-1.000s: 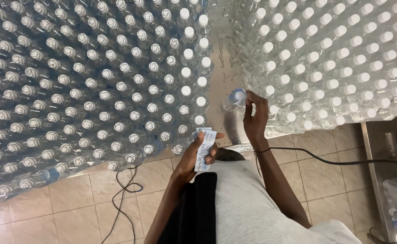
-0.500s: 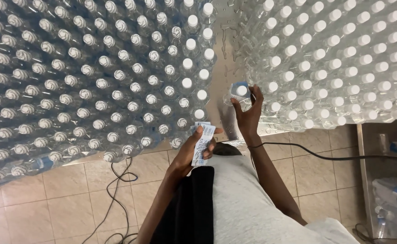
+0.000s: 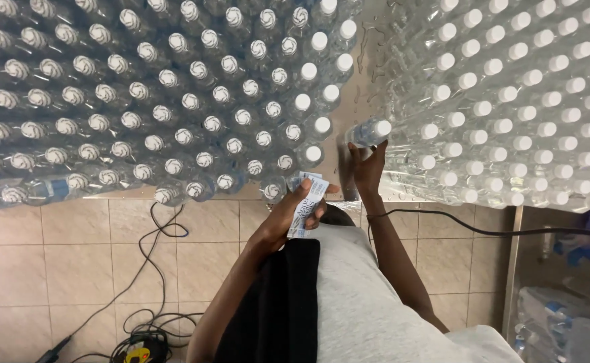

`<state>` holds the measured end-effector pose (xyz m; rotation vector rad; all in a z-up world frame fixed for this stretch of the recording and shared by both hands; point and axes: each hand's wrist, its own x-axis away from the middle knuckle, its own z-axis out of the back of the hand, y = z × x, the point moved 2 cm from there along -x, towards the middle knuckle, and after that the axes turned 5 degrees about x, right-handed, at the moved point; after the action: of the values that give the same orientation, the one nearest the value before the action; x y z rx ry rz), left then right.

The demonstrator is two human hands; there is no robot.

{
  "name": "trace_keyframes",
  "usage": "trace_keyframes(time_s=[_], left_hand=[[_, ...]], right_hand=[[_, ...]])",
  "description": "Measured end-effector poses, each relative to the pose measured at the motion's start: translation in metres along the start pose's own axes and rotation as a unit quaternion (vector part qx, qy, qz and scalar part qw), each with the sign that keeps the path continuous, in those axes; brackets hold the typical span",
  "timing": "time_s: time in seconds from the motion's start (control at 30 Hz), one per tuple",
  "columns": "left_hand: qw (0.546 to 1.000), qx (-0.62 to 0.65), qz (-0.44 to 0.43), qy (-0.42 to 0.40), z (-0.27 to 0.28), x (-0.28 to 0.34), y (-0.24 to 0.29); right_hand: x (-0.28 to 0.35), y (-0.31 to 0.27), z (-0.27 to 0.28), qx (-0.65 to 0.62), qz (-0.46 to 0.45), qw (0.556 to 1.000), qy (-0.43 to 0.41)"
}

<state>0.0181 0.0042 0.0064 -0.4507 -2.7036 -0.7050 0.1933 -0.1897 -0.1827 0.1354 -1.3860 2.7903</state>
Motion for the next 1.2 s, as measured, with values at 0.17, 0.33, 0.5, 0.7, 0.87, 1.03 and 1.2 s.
trace_keyframes(time_s=[0.17, 0.33, 0.5, 0.7, 0.87, 1.03, 1.2], left_hand=[[1.000, 0.005, -0.004, 0.007, 0.010, 0.004, -0.007], [1.000, -0.010, -0.007, 0.020, 0.015, 0.010, -0.009], [1.000, -0.016, -0.004, 0.027, 0.015, 0.009, -0.007], [0.999, -0.015, -0.005, 0.044, 0.016, 0.019, -0.008], [0.997, 0.002, -0.027, 0.068, 0.011, 0.026, -0.001], [0.990, 0.043, -0.063, 0.119, 0.013, 0.044, 0.000], [0.976, 0.103, -0.119, 0.148, 0.018, 0.052, 0.001]], right_hand=[[0.004, -0.010, -0.012, -0.049, -0.049, 0.998, -0.007], [0.013, -0.024, -0.009, -0.387, -0.107, 0.916, -0.003], [-0.007, 0.009, -0.005, 0.001, 0.092, 0.993, 0.079], [-0.065, -0.026, -0.039, -0.059, 0.028, 0.991, 0.116], [-0.182, -0.062, -0.073, -0.102, 0.023, 0.986, 0.133], [-0.295, -0.075, -0.103, -0.129, 0.032, 0.983, 0.124], [-0.338, -0.102, -0.116, -0.075, 0.153, 0.985, 0.011]])
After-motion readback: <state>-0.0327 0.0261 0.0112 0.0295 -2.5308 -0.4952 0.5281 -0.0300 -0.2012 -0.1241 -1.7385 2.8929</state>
